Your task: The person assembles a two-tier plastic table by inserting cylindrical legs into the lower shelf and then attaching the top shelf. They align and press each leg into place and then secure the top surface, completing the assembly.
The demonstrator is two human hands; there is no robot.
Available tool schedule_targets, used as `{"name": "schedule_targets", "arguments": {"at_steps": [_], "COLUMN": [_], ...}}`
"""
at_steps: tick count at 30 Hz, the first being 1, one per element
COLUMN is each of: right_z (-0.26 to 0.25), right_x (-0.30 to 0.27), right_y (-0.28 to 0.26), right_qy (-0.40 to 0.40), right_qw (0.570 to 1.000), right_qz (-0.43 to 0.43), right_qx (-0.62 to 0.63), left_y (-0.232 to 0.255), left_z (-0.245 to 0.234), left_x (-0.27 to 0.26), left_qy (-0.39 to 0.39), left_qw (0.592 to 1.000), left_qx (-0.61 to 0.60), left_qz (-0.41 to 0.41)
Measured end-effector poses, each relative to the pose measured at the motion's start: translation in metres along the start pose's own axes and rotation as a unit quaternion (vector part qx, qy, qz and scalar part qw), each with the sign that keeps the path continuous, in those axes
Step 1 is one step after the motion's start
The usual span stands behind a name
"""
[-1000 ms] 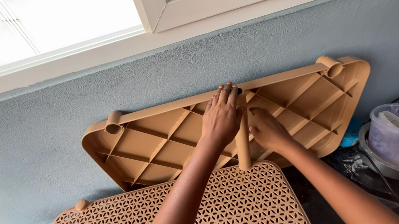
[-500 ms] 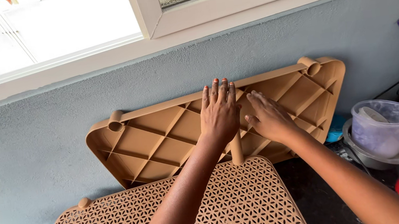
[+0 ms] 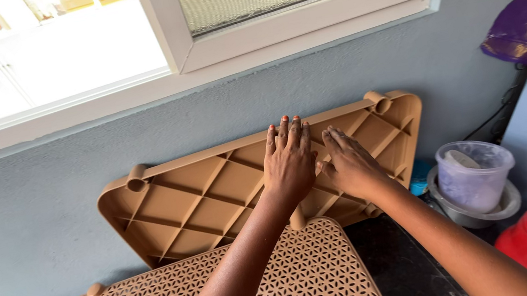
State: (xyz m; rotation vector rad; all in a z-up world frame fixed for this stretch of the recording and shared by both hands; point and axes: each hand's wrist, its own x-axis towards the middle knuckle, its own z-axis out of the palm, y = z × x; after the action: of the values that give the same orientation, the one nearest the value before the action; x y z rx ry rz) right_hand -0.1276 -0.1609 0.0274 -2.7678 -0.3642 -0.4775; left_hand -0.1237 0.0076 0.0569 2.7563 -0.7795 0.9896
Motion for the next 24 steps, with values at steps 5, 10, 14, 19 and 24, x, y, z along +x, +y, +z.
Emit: {"name": "schedule_targets", "arguments": {"at_steps": [5, 10, 14, 19, 24], "right_z": [-0.022, -0.034, -0.046, -0.059, -0.074], "right_x": [-0.009, -0.015, -0.016, -0.024, -0.033], "right_y": [0.007, 0.014, 0.022, 0.032, 0.034], "right_qy": [0.009, 0.003, 0.015, 0.049, 0.066], "right_qw": [1.0, 0.999, 0.998, 0.996, 0.991], "right_qz": [0.001, 0.027, 0.034, 0.031, 0.042], "right_qx": [-0.018, -0.031, -0.056, -0.065, -0.113], "left_y": [0.017, 0.028, 0.033, 0.041, 0.046], "left_z": [-0.002, 0.001, 0.006, 0.012, 0.01], "left_x": [0.011, 0.016, 0.027, 0.037, 0.04], "left_qy": [-0.046, -0.028, -0.01, 0.023, 0.025], "left_qw": [0.999, 0.999, 0.999, 0.998, 0.997], "left_qx": [0.022, 0.001, -0.003, -0.028, -0.05], "left_qz": [0.012, 0.027, 0.042, 0.05, 0.058]}}
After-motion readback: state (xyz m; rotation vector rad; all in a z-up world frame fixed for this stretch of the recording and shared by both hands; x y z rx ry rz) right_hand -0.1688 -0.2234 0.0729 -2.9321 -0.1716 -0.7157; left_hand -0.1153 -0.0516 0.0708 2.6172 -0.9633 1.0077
